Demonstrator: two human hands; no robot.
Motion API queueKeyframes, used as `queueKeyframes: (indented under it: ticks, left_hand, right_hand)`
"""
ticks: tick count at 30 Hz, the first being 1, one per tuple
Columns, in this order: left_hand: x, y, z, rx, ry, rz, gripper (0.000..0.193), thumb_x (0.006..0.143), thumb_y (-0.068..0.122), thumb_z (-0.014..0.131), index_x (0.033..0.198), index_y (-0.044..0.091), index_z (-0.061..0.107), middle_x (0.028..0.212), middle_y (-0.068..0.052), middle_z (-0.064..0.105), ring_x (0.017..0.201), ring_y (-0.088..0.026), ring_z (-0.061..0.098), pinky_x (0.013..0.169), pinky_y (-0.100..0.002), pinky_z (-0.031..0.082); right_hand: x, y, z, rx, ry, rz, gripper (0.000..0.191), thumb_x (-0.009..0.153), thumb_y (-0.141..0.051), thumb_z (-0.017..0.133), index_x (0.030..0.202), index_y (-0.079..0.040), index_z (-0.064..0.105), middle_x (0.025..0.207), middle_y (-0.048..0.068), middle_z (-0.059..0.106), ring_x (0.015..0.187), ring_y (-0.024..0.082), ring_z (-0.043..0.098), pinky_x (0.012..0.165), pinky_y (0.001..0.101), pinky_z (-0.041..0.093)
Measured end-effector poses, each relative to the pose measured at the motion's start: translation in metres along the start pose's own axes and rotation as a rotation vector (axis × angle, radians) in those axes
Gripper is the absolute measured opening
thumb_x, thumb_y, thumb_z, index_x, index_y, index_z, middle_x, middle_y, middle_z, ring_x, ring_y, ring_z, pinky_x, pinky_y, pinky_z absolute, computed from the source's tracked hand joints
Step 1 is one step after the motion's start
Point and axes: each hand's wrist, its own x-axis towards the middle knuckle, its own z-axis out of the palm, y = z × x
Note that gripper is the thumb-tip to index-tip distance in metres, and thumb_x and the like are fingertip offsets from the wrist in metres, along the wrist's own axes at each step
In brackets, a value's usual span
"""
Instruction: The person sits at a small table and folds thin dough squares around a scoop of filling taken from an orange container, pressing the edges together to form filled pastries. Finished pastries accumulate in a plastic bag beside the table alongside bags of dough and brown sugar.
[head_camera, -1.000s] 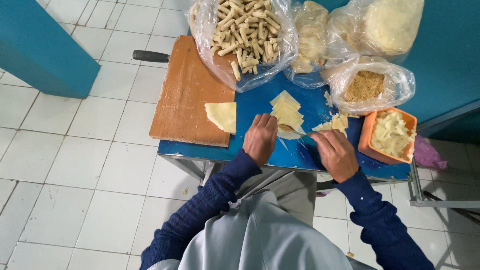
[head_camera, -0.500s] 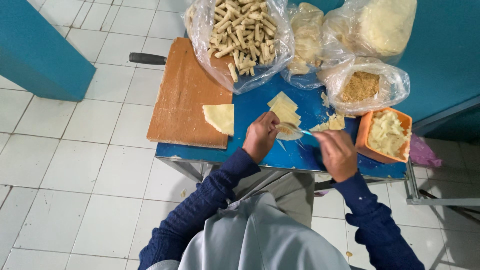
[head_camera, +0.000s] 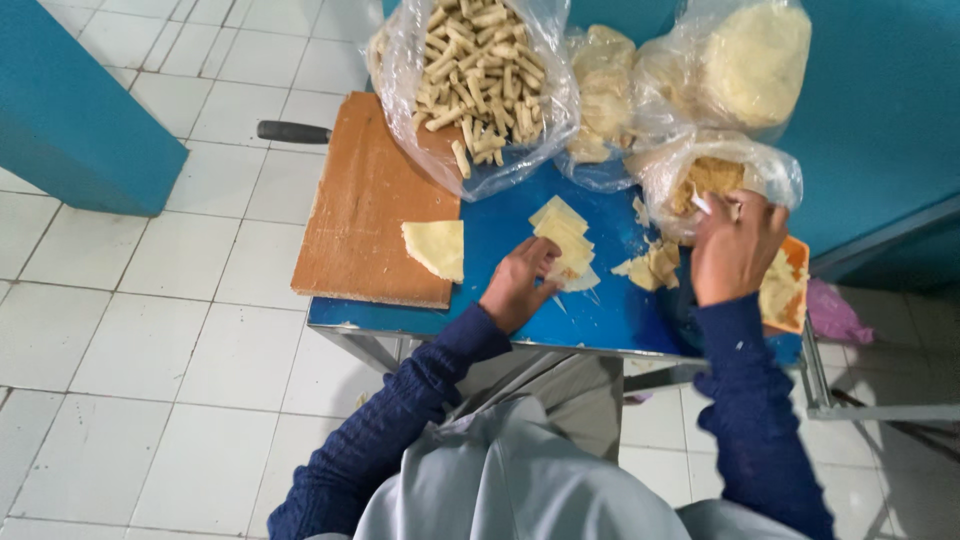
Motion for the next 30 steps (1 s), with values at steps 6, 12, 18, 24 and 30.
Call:
queueKeyframes:
  ticks: [6, 12, 18, 24, 30]
  left_hand:
    - [0.001, 0.006, -0.005, 0.079, -0.075, -0.012, 0.047, 0.072, -0.002, 0.082, 0.112, 0.003, 0.056, 0.109, -0.014, 0.060, 0.099, -0.032, 0.063, 0.082, -0.039, 0.055]
    - [-0.001, 0.007, -0.001, 0.151, -0.031, -0.004, 0.038, 0.078, -0.003, 0.076, 0.111, 0.003, 0.057, 0.110, -0.015, 0.062, 0.100, -0.035, 0.063, 0.083, -0.043, 0.053]
    - [0.000, 0.005, 0.002, 0.161, 0.010, -0.014, 0.031, 0.081, -0.003, 0.073, 0.109, 0.002, 0.058, 0.105, -0.015, 0.063, 0.098, -0.036, 0.064, 0.083, -0.043, 0.053]
    - [0.000, 0.001, 0.005, 0.126, 0.027, -0.002, 0.027, 0.082, -0.003, 0.072, 0.106, 0.001, 0.060, 0.104, -0.016, 0.064, 0.098, -0.037, 0.065, 0.082, -0.042, 0.054]
    - [0.000, 0.001, 0.005, 0.166, 0.003, 0.011, 0.024, 0.081, -0.003, 0.072, 0.103, 0.001, 0.064, 0.106, -0.016, 0.063, 0.101, -0.038, 0.063, 0.083, -0.043, 0.053]
  right_hand:
    - [-0.031, -0.066, -0.016, 0.496, -0.242, 0.003, 0.022, 0.082, -0.005, 0.077, 0.103, -0.011, 0.076, 0.100, 0.009, 0.063, 0.099, 0.033, 0.059, 0.087, 0.0448, 0.046]
    - [-0.051, -0.088, -0.023, 0.506, -0.280, 0.092, 0.013, 0.086, -0.010, 0.078, 0.097, -0.006, 0.072, 0.098, 0.010, 0.064, 0.098, 0.034, 0.060, 0.085, 0.0451, 0.047]
    - [-0.066, -0.105, -0.031, 0.526, -0.221, 0.097, 0.017, 0.089, -0.007, 0.074, 0.106, -0.008, 0.077, 0.097, 0.010, 0.064, 0.096, 0.032, 0.060, 0.084, 0.0423, 0.048]
    - [-0.068, -0.111, -0.025, 0.460, -0.229, 0.178, 0.024, 0.091, -0.007, 0.074, 0.115, -0.006, 0.075, 0.101, 0.012, 0.066, 0.097, 0.033, 0.061, 0.084, 0.0424, 0.050]
    - [-0.057, -0.111, -0.013, 0.602, -0.235, 0.136, 0.030, 0.090, -0.010, 0.075, 0.119, -0.004, 0.071, 0.115, 0.014, 0.072, 0.106, 0.035, 0.067, 0.090, 0.0424, 0.053]
